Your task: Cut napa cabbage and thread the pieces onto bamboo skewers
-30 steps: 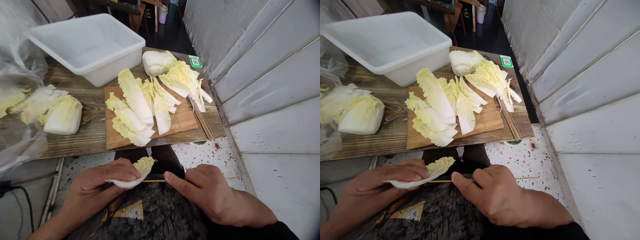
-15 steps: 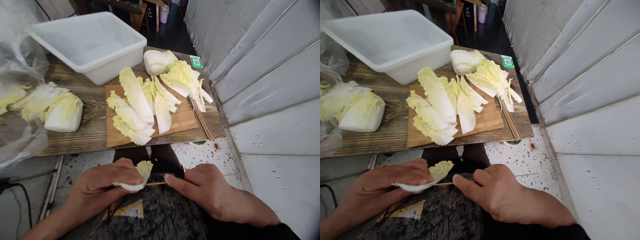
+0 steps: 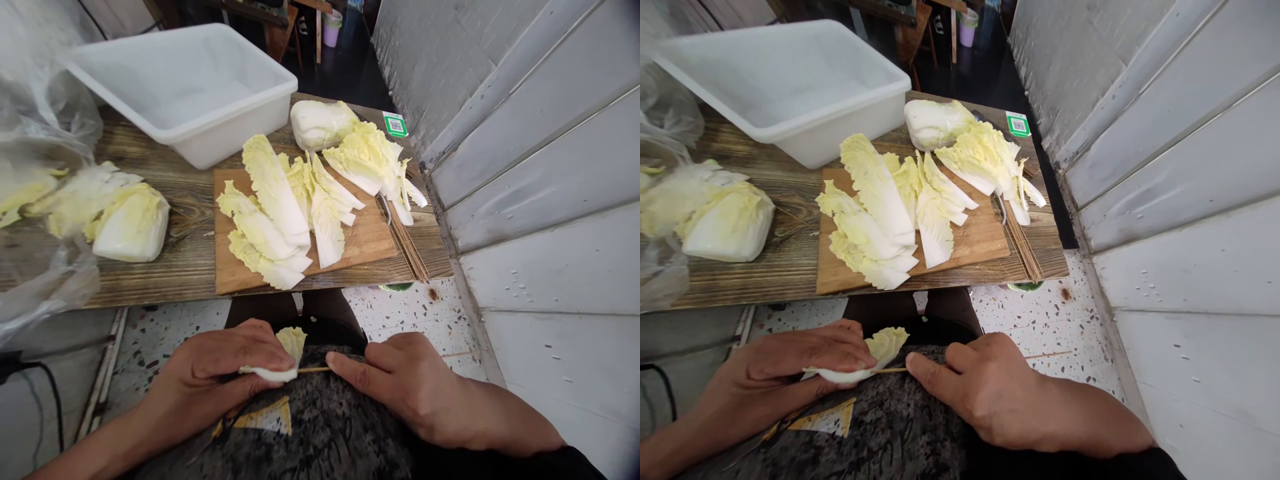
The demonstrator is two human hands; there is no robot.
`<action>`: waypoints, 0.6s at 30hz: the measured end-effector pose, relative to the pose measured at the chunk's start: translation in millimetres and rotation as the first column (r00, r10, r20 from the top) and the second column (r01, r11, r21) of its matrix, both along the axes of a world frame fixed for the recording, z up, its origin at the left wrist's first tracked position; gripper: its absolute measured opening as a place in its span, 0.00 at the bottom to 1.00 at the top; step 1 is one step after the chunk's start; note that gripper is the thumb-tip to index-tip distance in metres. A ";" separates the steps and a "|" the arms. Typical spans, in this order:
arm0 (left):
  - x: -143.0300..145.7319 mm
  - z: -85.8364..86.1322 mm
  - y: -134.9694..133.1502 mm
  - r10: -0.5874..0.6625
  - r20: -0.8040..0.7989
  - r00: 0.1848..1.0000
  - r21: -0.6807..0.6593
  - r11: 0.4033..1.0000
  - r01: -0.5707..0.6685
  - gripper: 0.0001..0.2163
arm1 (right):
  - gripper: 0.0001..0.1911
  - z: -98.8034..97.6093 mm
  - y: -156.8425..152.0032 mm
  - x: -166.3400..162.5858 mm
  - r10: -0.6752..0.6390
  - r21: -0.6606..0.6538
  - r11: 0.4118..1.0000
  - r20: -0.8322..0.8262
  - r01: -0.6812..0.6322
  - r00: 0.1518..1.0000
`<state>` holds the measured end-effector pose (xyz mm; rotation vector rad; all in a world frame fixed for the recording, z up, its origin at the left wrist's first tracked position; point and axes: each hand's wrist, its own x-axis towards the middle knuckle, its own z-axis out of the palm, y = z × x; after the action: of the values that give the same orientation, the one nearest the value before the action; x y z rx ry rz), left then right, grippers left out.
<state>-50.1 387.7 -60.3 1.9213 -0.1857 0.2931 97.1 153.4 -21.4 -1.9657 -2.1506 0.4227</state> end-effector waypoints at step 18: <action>-6.4 0.3 5.7 -0.010 0.100 0.995 0.128 0.992 -0.002 0.07 | 0.22 -0.8 -0.9 -0.6 -0.007 0.138 0.990 -0.030 0.011 1.000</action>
<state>-56.5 393.4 -60.0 2.0337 -0.2807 0.3833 96.5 152.5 -22.2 -1.8818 -2.0922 0.2901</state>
